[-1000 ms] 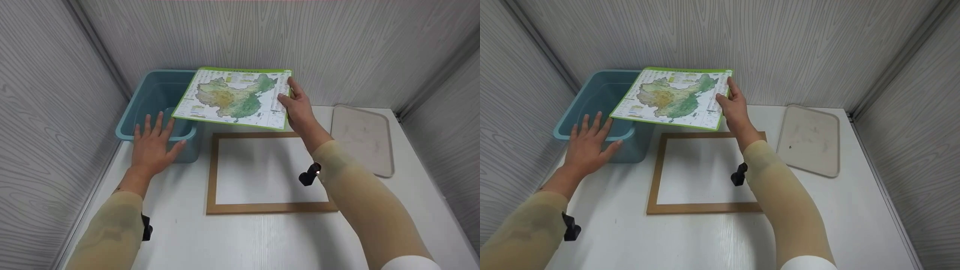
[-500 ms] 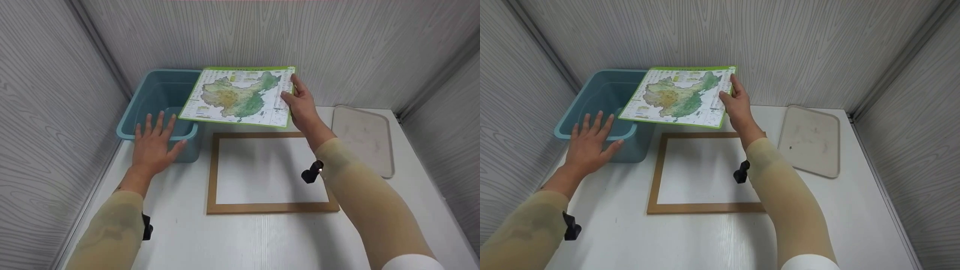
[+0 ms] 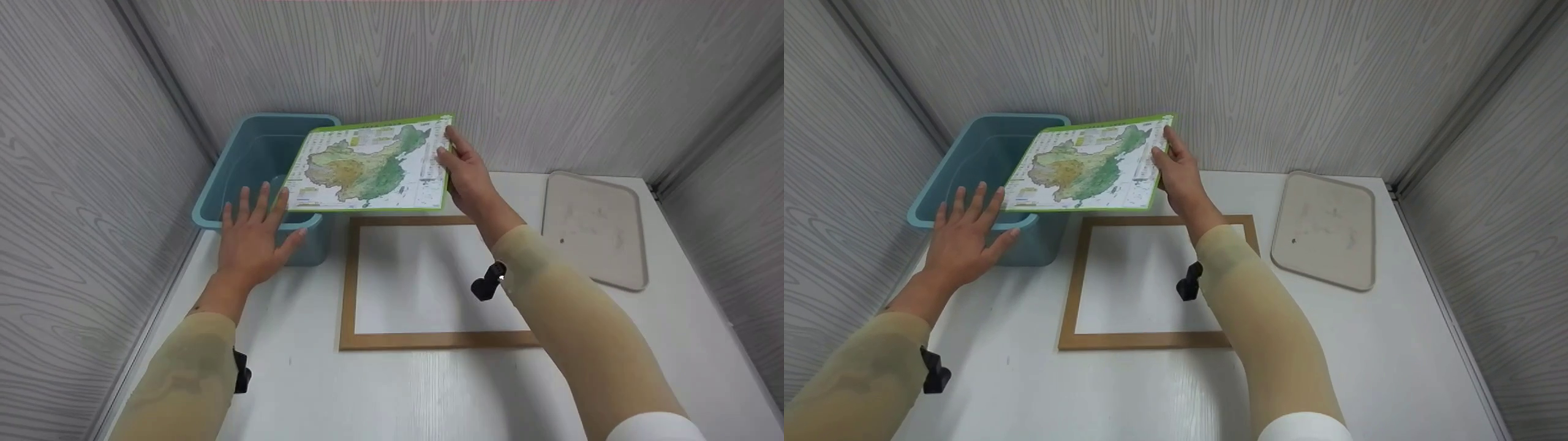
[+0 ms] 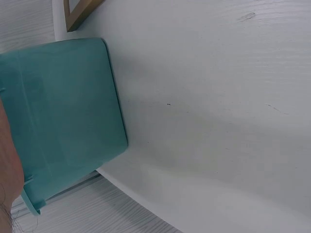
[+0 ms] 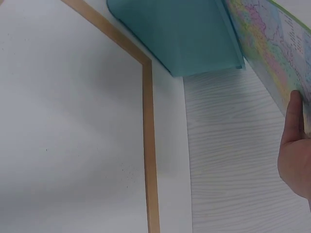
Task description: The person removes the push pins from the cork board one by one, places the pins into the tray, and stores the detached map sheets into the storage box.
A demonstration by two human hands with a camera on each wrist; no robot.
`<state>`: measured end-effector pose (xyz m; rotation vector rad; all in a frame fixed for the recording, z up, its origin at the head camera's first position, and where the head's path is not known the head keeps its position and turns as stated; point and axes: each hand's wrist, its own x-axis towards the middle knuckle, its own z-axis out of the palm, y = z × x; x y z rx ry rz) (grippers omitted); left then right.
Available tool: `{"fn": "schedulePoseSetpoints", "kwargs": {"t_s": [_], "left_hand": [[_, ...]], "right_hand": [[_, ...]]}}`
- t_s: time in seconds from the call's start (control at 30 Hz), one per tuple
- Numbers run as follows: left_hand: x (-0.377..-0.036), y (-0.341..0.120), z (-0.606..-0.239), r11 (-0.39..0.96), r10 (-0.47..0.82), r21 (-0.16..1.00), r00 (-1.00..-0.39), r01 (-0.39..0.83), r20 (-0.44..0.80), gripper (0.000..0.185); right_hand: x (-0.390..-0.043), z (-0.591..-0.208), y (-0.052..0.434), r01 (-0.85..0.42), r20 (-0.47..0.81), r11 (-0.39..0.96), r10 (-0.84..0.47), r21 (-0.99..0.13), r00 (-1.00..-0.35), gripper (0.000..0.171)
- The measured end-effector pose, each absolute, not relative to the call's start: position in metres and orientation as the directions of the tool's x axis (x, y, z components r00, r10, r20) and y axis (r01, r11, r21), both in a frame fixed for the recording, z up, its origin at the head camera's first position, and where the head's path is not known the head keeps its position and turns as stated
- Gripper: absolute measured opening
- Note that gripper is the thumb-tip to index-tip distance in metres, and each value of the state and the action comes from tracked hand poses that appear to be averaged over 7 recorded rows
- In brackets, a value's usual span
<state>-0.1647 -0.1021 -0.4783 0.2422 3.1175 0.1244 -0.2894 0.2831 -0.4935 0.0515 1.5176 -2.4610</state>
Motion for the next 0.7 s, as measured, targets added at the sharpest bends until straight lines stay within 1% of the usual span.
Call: {"fn": "schedulePoseSetpoints", "kwargs": {"t_s": [0.23,0.4,0.7], "left_hand": [[-0.164,-0.1,-0.478,0.986,0.144,0.081,-0.99,0.142,-0.011,0.089],[-0.164,-0.1,-0.478,0.986,0.151,0.075,-0.989,0.151,0.003,0.088],[-0.166,-0.101,-0.478,0.985,0.155,0.069,-0.988,0.155,0.008,0.088]], "right_hand": [[-0.29,-0.497,0.27,0.303,-0.208,-0.464,-0.246,-0.832,-0.947,0.065],[-0.289,-0.5,0.265,0.328,-0.21,-0.482,-0.283,-0.812,-0.936,0.066],[-0.291,-0.501,0.25,0.347,-0.214,-0.507,-0.302,-0.789,-0.929,0.068]]}}
